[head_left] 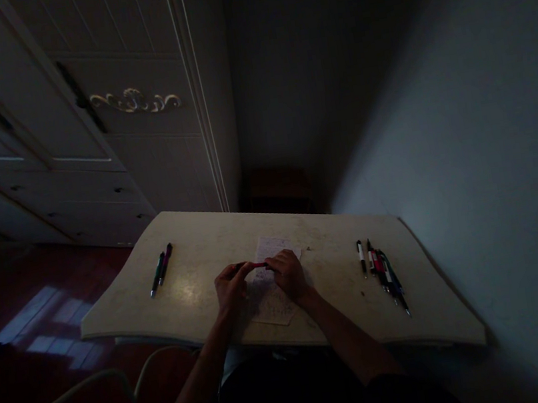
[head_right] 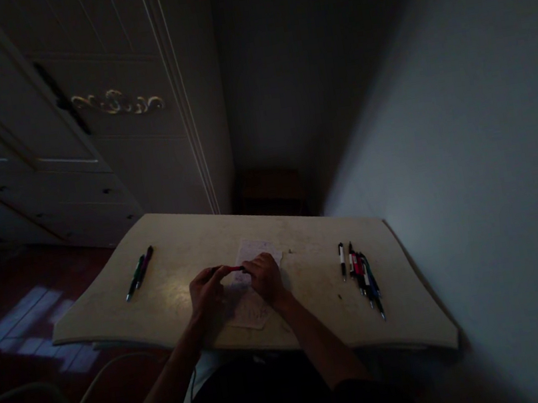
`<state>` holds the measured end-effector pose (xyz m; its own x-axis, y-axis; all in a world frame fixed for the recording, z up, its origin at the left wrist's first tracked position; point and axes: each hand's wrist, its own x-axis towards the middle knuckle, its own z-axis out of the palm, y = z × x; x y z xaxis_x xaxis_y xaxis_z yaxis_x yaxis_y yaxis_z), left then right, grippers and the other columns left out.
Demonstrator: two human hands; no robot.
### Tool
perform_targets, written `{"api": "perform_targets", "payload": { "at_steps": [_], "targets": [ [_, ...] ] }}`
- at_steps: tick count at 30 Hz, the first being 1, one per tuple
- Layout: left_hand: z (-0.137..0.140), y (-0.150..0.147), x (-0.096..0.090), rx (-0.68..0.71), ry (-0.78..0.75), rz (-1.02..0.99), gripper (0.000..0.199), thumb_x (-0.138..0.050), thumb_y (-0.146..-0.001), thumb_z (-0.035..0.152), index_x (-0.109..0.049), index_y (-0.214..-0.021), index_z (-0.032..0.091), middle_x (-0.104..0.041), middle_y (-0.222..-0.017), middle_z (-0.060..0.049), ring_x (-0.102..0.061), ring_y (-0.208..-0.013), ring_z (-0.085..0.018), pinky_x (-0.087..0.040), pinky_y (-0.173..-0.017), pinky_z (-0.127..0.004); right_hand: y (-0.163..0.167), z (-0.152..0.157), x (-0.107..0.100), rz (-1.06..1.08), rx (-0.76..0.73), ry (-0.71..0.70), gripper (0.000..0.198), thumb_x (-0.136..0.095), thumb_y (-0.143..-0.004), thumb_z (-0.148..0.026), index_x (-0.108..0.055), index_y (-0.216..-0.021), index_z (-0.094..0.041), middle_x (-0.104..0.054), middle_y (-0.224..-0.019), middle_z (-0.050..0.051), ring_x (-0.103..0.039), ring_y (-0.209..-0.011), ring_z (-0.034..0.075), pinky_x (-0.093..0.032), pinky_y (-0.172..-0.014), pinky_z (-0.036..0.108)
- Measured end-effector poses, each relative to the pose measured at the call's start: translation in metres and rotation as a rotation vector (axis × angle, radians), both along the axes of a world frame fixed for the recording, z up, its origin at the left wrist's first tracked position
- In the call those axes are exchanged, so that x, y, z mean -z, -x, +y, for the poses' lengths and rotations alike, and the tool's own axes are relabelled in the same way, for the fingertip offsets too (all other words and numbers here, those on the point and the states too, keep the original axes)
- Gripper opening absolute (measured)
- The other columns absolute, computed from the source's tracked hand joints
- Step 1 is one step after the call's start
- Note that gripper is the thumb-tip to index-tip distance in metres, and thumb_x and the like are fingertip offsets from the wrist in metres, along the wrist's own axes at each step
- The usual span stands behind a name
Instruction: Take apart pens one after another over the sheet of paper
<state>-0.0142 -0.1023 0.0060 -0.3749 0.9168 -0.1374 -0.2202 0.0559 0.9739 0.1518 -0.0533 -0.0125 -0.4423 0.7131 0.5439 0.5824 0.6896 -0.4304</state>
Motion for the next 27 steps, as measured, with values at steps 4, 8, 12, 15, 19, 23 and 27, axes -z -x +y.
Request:
{"api": "perform_targets", "payload": {
  "at_steps": [4,8,12,15,19,23,27],
  "targets": [
    [0.003,0.002,0.003,0.092,-0.176,0.024,0.051,-0.078,-0.07,0.049,-0.069,-0.106,0.014,-0.074,-0.102,-0.012,-0.048,-0.038,-0.004,-0.041,-0.037,-0.021,-0.002,0.002,0.004,0.108,-0.01,0.131,0.028,-0.05,-0.085,-0.007,-0.073,-0.093,-0.02,-0.073,-0.074,0.005,-0.061,-0.076,0.021,-0.043,-0.08,0.035],
    [0.003,0.005,0.004,0.211,-0.278,-0.063,0.076,-0.071,-0.078,0.052,-0.046,-0.143,0.024,-0.051,-0.142,-0.022,-0.058,-0.05,-0.006,-0.052,-0.05,-0.024,-0.003,-0.001,-0.002,0.135,-0.014,0.236,0.026,-0.05,-0.083,-0.008,-0.073,-0.085,-0.02,-0.07,-0.067,0.004,-0.062,-0.072,0.021,-0.045,-0.076,0.032],
    [0.004,0.008,0.009,0.251,-0.28,-0.181,0.075,-0.072,-0.079,0.05,-0.043,-0.145,0.028,-0.053,-0.142,-0.02,-0.059,-0.052,-0.006,-0.052,-0.052,-0.024,-0.001,-0.006,-0.01,0.186,-0.05,0.364,0.025,-0.049,-0.084,-0.012,-0.072,-0.076,-0.019,-0.067,-0.061,0.001,-0.06,-0.061,0.017,-0.046,-0.07,0.028],
    [0.005,0.009,0.012,0.188,-0.267,-0.181,0.061,-0.076,-0.075,0.049,-0.06,-0.126,0.02,-0.067,-0.122,-0.018,-0.058,-0.048,-0.006,-0.05,-0.049,-0.023,0.001,-0.01,-0.011,0.238,-0.092,0.463,0.025,-0.049,-0.083,-0.012,-0.071,-0.074,-0.018,-0.065,-0.06,0.0,-0.057,-0.053,0.014,-0.044,-0.061,0.024],
    [0.004,0.008,0.006,0.064,-0.263,-0.057,0.042,-0.076,-0.074,0.049,-0.066,-0.096,0.015,-0.075,-0.093,-0.011,-0.057,-0.045,-0.009,-0.049,-0.046,-0.024,0.003,-0.013,-0.011,0.253,-0.103,0.508,0.025,-0.049,-0.083,-0.012,-0.071,-0.072,-0.018,-0.065,-0.06,-0.001,-0.056,-0.053,0.013,-0.042,-0.057,0.023],
    [-0.002,0.004,-0.003,-0.011,-0.241,0.072,0.037,-0.073,-0.077,0.047,-0.065,-0.092,0.014,-0.076,-0.091,-0.011,-0.057,-0.042,-0.01,-0.049,-0.043,-0.025,0.002,-0.011,-0.009,0.224,-0.086,0.475,0.025,-0.051,-0.082,-0.009,-0.072,-0.073,-0.019,-0.068,-0.063,0.0,-0.06,-0.058,0.015,-0.045,-0.062,0.024],
    [-0.007,0.001,-0.004,-0.069,-0.207,0.1,0.037,-0.073,-0.077,0.045,-0.067,-0.096,0.014,-0.077,-0.092,-0.012,-0.045,-0.033,-0.006,-0.039,-0.034,-0.022,0.001,-0.008,-0.003,0.142,-0.034,0.362,0.025,-0.054,-0.078,-0.006,-0.074,-0.078,-0.019,-0.072,-0.07,0.003,-0.064,-0.068,0.019,-0.047,-0.072,0.029]
  ]
}}
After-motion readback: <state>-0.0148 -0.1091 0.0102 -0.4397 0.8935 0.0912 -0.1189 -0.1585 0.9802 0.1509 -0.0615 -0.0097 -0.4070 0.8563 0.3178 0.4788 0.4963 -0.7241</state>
